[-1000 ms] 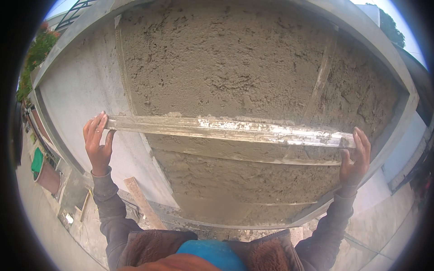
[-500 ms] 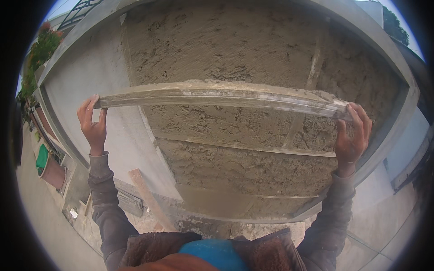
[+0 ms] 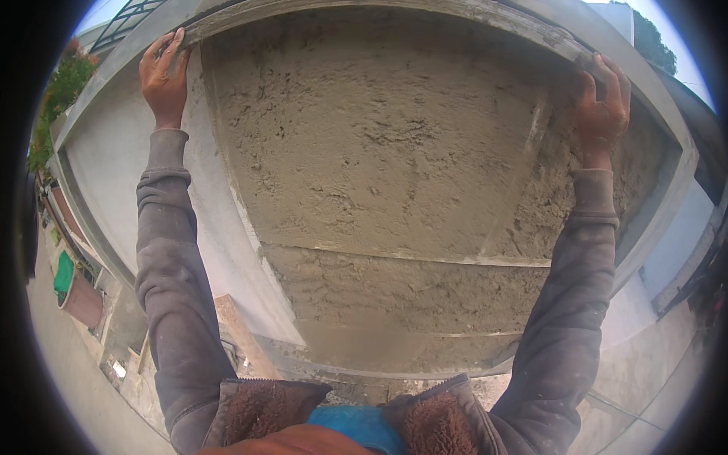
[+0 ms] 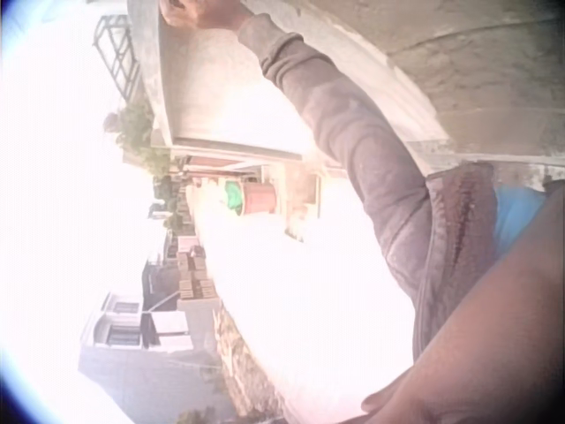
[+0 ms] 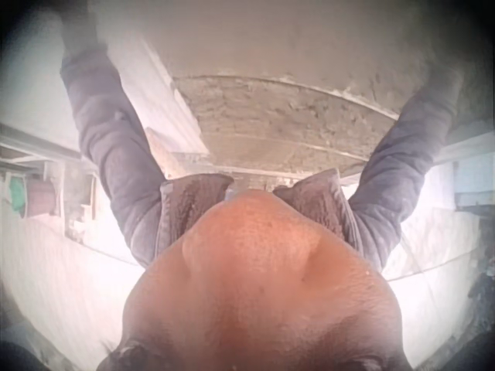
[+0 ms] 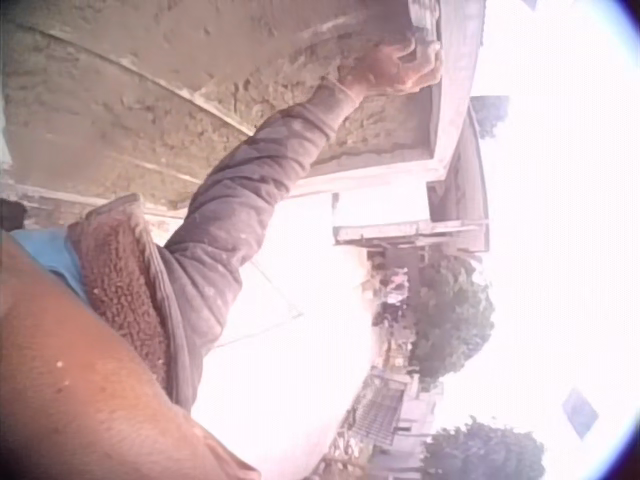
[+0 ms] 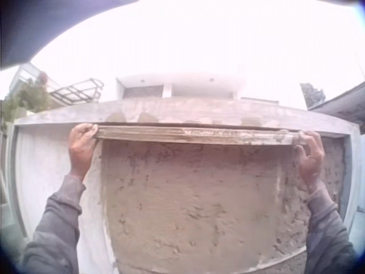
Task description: The person scoops wet cement from a bucket with a trowel and applies it to a vertical wall surface, spreading and smoothing it in sections. They then use a long straightedge to level the applied cement across the wall.
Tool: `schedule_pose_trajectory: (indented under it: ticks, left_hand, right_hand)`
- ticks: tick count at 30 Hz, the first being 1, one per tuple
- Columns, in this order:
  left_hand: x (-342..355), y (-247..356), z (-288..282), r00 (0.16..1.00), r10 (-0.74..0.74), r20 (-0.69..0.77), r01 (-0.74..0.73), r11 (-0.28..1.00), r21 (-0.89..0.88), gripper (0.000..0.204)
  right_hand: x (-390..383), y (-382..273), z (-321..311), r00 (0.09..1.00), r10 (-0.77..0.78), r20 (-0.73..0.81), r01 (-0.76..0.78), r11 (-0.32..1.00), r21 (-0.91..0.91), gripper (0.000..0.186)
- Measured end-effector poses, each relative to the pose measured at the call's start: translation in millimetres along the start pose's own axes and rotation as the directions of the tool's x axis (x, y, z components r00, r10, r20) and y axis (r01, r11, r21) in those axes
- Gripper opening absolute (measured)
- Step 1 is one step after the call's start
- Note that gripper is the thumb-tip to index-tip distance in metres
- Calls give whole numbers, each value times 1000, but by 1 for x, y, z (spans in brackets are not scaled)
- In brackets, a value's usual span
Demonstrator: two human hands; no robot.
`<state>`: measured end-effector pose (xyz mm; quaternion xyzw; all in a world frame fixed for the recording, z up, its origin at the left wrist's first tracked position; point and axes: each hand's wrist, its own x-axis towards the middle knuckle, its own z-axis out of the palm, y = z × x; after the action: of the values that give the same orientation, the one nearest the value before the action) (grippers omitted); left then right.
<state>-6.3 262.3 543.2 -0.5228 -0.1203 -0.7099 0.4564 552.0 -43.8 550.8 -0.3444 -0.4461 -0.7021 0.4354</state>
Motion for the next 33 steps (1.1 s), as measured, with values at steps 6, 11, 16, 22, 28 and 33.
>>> schedule_pose_trajectory:
  ticks: [6, 11, 16, 22, 28, 33]
  left_hand:
    - [2, -20, 15, 996, 79, 49, -84, 991, 107, 37]
    - [-6, -30, 16, 995, 84, 52, -90, 988, 126, 34]
    - [-22, -94, -3, 986, 31, 161, -51, 991, 126, 37]
    - [2, -54, 4, 991, 55, 122, -69, 992, 107, 32]
    - [22, 54, 40, 993, 76, 93, -78, 997, 20, 31]
    - [18, 132, 16, 996, 48, 70, -39, 991, -128, 37]
  right_hand:
    - [-9, 8, 18, 999, 48, 15, -47, 998, -44, 31]
    - [-8, 4, 26, 993, 108, 40, -109, 994, 22, 26]
    - [4, -44, 51, 998, -12, 56, 11, 1000, 11, 22]
    - [-2, -10, 27, 991, 60, 117, -55, 998, -41, 25]
    - [-25, 84, -18, 987, 101, 124, -69, 967, -245, 29]
    - [-63, 94, -76, 990, 108, 89, -82, 963, -255, 36]
